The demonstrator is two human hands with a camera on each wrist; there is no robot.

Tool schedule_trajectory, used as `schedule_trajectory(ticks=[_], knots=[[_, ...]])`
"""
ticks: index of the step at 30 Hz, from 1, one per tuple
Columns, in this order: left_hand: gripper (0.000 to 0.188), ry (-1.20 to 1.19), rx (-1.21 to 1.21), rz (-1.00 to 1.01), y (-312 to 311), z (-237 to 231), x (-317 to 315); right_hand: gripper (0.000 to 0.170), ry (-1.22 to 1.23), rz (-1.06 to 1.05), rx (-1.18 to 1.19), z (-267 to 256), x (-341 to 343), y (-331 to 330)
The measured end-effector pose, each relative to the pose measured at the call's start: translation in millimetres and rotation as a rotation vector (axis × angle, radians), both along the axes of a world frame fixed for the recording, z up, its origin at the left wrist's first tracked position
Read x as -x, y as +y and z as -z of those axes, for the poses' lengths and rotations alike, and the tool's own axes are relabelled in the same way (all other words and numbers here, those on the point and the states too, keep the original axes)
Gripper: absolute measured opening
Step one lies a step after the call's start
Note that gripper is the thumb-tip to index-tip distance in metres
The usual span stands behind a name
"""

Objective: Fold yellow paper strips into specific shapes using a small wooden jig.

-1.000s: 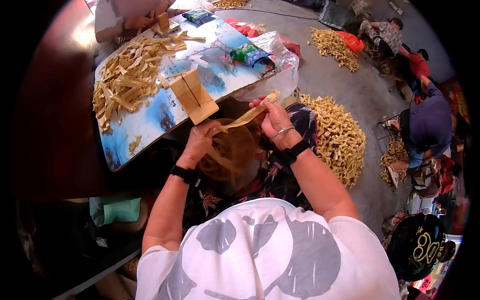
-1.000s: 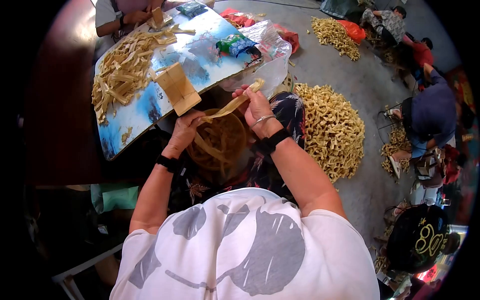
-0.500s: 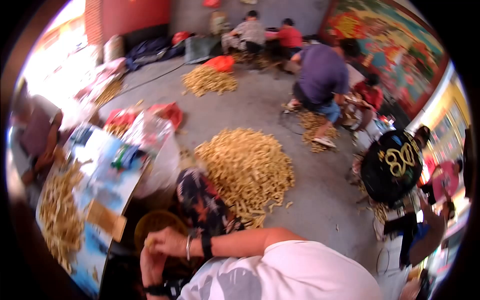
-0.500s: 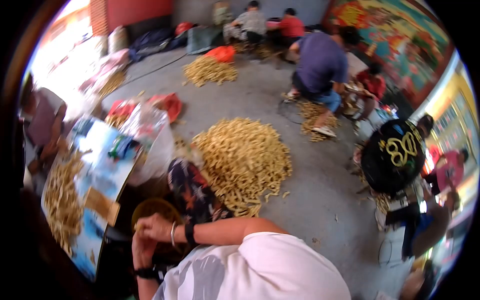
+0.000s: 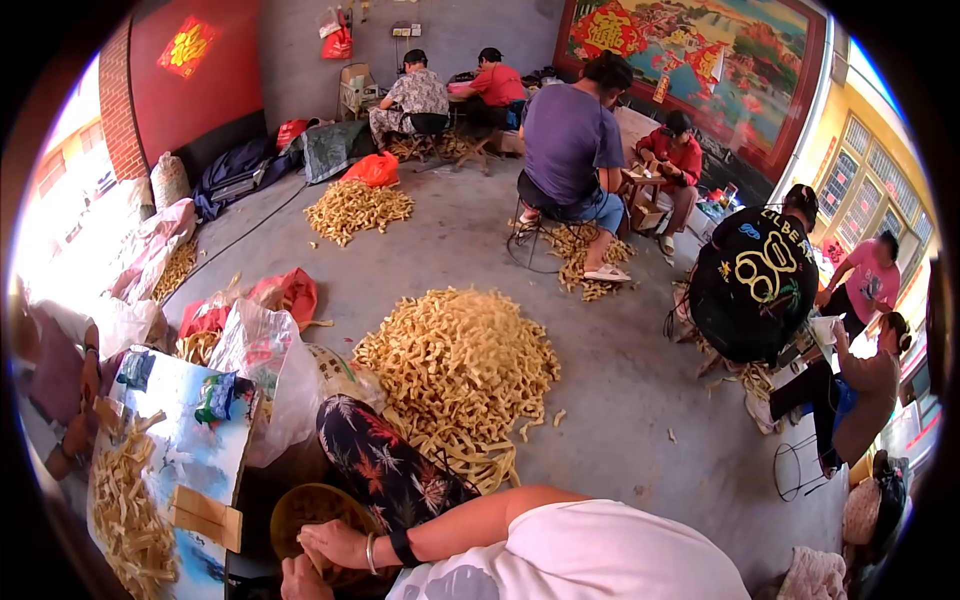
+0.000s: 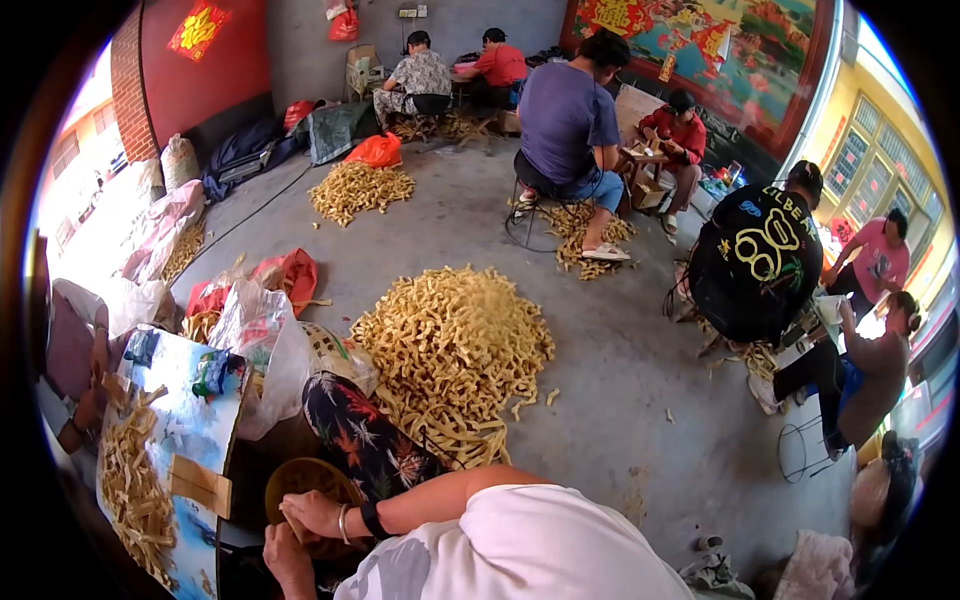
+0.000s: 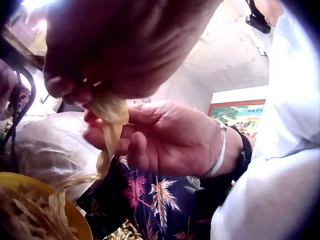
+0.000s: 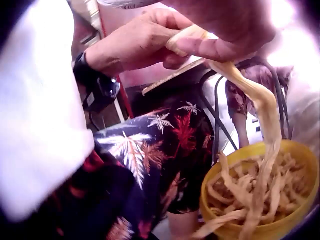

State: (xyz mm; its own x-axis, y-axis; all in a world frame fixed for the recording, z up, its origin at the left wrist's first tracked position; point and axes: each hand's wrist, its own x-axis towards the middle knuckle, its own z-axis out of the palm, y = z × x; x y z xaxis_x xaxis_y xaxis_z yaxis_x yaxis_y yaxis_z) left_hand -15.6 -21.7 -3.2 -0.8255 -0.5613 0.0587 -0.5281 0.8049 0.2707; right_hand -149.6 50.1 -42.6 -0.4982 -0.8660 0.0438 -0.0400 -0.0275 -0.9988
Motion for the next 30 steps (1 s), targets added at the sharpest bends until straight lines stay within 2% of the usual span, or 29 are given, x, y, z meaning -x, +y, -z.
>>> schedule_trajectory(ticks=[1,4,5,7,10,11,13,14,16,17,19,22,23,25,27,28,29,30], knots=[[0.017,0.129,-0.024,-0.099,7,-3,1,0.019,-0.165,0.028,-0.027,4,-1,-3],[0.015,0.509,0.022,-0.086,30,-14,15,0.021,-0.271,-0.088,-0.221,6,-2,-12],[0.015,0.552,0.061,-0.050,30,-13,17,0.021,-0.277,-0.041,-0.223,16,-5,-16],[0.016,0.636,0.140,0.024,30,-10,20,0.022,-0.326,-0.144,-0.236,14,0,-13],[0.018,0.316,0.023,-0.112,19,6,6,0.024,-0.304,-0.276,-0.217,24,1,-13],[0.018,0.279,0.020,-0.130,15,10,3,0.026,-0.280,-0.315,-0.204,29,0,-14],[0.017,0.205,0.011,-0.168,12,9,2,0.027,-0.076,-0.312,-0.080,36,0,-12],[0.014,0.294,-0.082,-0.166,12,9,3,0.027,0.027,-0.309,-0.017,38,1,-11],[0.010,0.476,-0.267,-0.163,12,10,6,0.027,0.066,-0.259,-0.032,38,5,-13],[0.014,0.511,-0.325,-0.158,12,12,5,0.028,0.084,-0.234,-0.041,38,7,-14],[0.022,0.580,-0.441,-0.152,17,13,2,0.027,-0.256,-0.363,-0.027,46,6,-17],[0.024,0.521,-0.279,-0.151,22,5,2,0.025,-0.708,-0.576,-0.062,30,6,-8],[0.011,0.741,-0.215,-0.205,20,24,11,0.024,-0.854,-0.653,-0.087,21,8,-3],[0.016,0.781,-0.465,-0.300,16,26,9,0.021,-0.758,-0.601,-0.074,16,13,-3],[0.013,0.736,-0.689,-0.405,21,3,11,0.016,-0.645,-0.531,-0.012,14,13,-6],[0.012,0.810,-0.920,-0.509,28,-7,14,0.015,-0.557,-0.460,0.019,17,16,-9],[0.016,0.730,-0.778,-0.388,28,-16,13,0.016,-0.517,-0.408,0.042,17,15,-11],[0.018,0.778,-0.817,-0.405,39,-30,19,0.017,-0.505,-0.398,-0.048,-11,20,-1]])
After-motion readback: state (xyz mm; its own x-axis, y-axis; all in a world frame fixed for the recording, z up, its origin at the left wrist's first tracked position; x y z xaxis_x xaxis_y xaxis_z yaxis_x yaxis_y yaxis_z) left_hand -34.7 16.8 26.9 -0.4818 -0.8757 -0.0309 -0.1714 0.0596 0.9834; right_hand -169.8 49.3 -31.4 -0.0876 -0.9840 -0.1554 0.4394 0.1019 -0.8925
